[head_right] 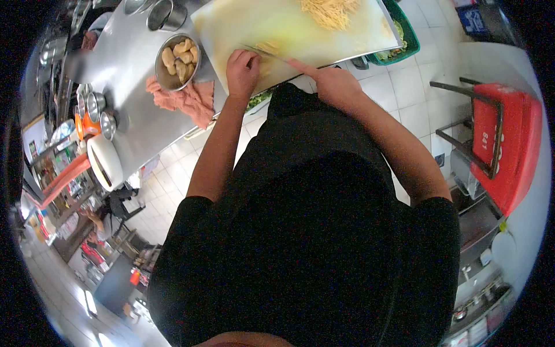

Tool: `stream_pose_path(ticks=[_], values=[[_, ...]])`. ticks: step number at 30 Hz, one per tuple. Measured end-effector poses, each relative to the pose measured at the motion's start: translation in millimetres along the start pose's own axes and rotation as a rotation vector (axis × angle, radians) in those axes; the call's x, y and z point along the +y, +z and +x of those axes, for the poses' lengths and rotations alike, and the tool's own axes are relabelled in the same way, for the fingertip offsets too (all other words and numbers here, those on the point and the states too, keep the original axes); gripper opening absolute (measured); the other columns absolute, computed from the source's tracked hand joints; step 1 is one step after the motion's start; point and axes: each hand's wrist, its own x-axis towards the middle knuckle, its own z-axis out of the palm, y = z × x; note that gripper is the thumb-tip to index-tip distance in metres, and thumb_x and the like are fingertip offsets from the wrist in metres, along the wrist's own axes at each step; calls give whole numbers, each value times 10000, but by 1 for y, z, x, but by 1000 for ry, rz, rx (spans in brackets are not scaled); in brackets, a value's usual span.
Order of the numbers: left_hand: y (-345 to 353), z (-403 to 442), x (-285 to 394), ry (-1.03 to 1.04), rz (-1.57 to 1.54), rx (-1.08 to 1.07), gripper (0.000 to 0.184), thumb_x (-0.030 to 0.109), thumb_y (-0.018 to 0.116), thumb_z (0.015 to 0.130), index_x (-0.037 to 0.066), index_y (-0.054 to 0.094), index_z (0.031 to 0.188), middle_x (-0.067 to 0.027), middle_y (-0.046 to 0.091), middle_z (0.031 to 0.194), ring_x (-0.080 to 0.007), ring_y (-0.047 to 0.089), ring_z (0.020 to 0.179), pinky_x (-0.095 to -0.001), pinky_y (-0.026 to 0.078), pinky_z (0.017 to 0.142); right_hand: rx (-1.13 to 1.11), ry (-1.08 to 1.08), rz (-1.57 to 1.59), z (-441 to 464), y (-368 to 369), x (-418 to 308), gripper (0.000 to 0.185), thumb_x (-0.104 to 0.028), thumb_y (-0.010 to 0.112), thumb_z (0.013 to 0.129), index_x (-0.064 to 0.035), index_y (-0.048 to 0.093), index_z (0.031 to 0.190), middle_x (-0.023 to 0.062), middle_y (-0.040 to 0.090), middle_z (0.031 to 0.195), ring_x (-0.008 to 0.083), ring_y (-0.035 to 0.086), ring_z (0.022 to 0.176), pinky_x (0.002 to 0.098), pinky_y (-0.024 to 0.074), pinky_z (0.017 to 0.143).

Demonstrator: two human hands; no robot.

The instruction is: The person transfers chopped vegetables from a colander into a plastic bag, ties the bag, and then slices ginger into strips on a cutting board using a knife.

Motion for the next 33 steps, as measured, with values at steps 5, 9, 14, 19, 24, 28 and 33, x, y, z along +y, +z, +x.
stream_pose_path(ticks=[5, 9, 14, 19, 24, 28, 33], values=[[3, -4, -2, -2, 88, 37, 88, 38, 757, 749, 73, 682, 779, -93, 627, 837, -331, 619, 820, -451, 494, 734, -87, 19, -96, -4, -18, -8, 927, 18, 534, 855, -430, 247, 1614, 214, 689, 814, 375, 701, 720, 501, 563, 639], [5, -6, -3, -27, 111, 32, 89, 57, 767, 748, 78, 687, 783, -85, 632, 854, -322, 623, 845, -449, 492, 755, -178, 29, -182, -9, -35, -12, 955, 17, 551, 850, -457, 221, 1611, 237, 716, 948, 378, 728, 787, 496, 592, 665], [5, -6, -4, -45, 105, 17, 80, 59, 764, 748, 81, 693, 778, -78, 634, 835, -317, 628, 838, -444, 493, 749, -130, -31, -221, -11, -38, -4, 903, 8, 533, 875, -453, 260, 1601, 235, 714, 970, 377, 730, 799, 493, 594, 659], [6, -3, -5, -43, 76, 41, 77, 71, 765, 749, 80, 691, 767, -79, 628, 802, -315, 629, 801, -444, 494, 733, 11, -91, -137, 13, 0, 16, 841, -8, 547, 897, -397, 299, 1601, 214, 714, 977, 386, 712, 781, 497, 576, 684], [3, -3, 0, -45, 103, 40, 71, 80, 763, 753, 83, 694, 773, -80, 625, 789, -316, 629, 789, -446, 492, 718, 9, -79, -89, 16, 10, 24, 803, -23, 531, 919, -400, 308, 1593, 243, 714, 1070, 411, 710, 794, 517, 572, 682], [1, -3, -2, -55, 87, -1, 59, 78, 754, 761, 88, 701, 786, -81, 624, 799, -314, 629, 799, -449, 486, 725, -20, -46, -11, 13, 9, 16, 865, -12, 526, 886, -431, 270, 1599, 254, 714, 1007, 409, 715, 797, 522, 573, 680], [3, -6, -7, -42, 145, -2, 37, 76, 727, 784, 102, 710, 804, -76, 625, 818, -311, 631, 826, -446, 478, 749, -95, 0, -28, 11, 3, 9, 898, -15, 520, 886, -440, 213, 1614, 251, 716, 926, 394, 716, 774, 517, 566, 669]])
